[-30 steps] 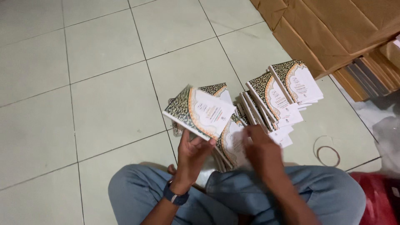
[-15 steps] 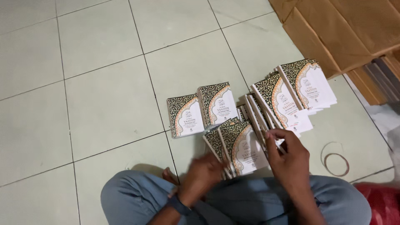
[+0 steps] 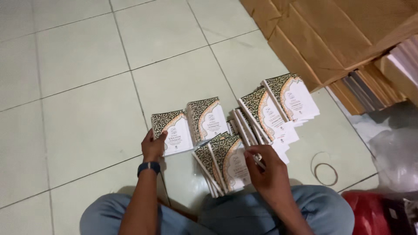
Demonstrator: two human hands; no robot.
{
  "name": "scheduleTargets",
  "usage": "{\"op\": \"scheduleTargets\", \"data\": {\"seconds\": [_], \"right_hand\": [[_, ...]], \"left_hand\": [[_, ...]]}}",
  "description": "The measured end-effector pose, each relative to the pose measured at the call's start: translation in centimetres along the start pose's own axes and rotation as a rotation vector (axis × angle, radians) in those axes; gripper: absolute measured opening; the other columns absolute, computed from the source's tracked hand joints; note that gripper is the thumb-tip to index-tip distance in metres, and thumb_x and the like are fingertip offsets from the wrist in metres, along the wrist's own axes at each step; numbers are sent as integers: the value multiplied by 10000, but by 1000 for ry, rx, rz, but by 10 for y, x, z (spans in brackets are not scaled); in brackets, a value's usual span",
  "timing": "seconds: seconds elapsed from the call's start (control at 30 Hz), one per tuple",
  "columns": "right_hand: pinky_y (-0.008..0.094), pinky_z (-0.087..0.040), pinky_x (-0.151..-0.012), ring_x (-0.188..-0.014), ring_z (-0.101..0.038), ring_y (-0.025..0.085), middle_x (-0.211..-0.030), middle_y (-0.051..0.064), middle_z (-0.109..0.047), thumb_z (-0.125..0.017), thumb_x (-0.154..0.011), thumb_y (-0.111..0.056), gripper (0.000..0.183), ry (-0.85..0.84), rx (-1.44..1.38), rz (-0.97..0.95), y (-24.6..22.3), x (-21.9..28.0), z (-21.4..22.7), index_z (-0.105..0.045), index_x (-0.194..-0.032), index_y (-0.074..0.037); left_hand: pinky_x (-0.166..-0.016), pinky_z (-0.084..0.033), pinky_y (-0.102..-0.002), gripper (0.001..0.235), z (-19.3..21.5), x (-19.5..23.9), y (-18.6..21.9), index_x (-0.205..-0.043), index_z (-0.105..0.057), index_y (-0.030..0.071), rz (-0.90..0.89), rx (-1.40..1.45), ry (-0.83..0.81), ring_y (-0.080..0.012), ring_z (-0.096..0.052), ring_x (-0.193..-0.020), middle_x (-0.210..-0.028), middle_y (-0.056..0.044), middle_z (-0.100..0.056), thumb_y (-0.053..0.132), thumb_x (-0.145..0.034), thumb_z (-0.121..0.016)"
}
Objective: The person sits on the floor and repeatedly picks up small books, wraps a strip of adhesive tape around the spine, and places the finished book into a growing stack. The person handles the books one at a time and uses a roll of tape to secure each spine.
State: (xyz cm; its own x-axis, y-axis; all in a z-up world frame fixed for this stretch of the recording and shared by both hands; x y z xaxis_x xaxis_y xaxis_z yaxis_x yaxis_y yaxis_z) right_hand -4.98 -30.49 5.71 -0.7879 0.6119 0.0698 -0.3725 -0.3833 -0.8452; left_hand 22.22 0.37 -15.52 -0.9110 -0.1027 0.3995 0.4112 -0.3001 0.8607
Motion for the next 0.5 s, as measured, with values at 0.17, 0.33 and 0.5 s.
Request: {"op": "scheduleTargets", "data": {"seconds": [0.17, 0.33, 0.5], "right_hand": [[295, -625, -715, -968, -707, 182, -1090, 46, -694, -647, -973, -218, 136, 16, 30, 158, -10, 8, -1, -715, -1063, -144], [300, -614, -669, -1026, -703, 187, -1123, 56, -668, -646, -970, -245, 175, -33, 67, 160, -21, 13, -10, -738, -1070, -135], [330, -652, -764, -1052, -692, 233, -1140, 101, -635, -640, -974, -220, 196, -50, 103, 266, -17, 13, -17, -710, -1116, -104]], "left_hand": [[-802, -536, -382, 436, 39, 0, 5, -1047, -714, 98, 124, -312, 149, -273, -690, -928, -1015, -77, -749, 399, -745, -806], [-919, -525, -399, 565, 49, 10, 9, -1259, -739, 238, 55, -444, 72, -284, -713, -1086, -1166, -55, -773, 532, -777, -729], [-898, -478, -570, 680, 29, -6, -6, -1516, -531, 179, -265, -508, 146, -490, -624, -1143, -1233, -171, -718, 512, -923, -549]]}}
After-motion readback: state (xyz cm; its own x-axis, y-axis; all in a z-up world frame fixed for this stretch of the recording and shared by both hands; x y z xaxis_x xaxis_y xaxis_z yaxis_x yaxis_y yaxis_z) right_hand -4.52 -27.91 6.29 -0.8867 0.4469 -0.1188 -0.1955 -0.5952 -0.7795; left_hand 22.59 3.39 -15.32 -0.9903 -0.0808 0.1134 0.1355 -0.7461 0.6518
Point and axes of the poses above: each hand's wrist, its own x-axis away from the middle knuckle, its own z-axis out of the back of the hand, y = z × x, the point moved 9 cm from there along -x, towards the middle knuckle
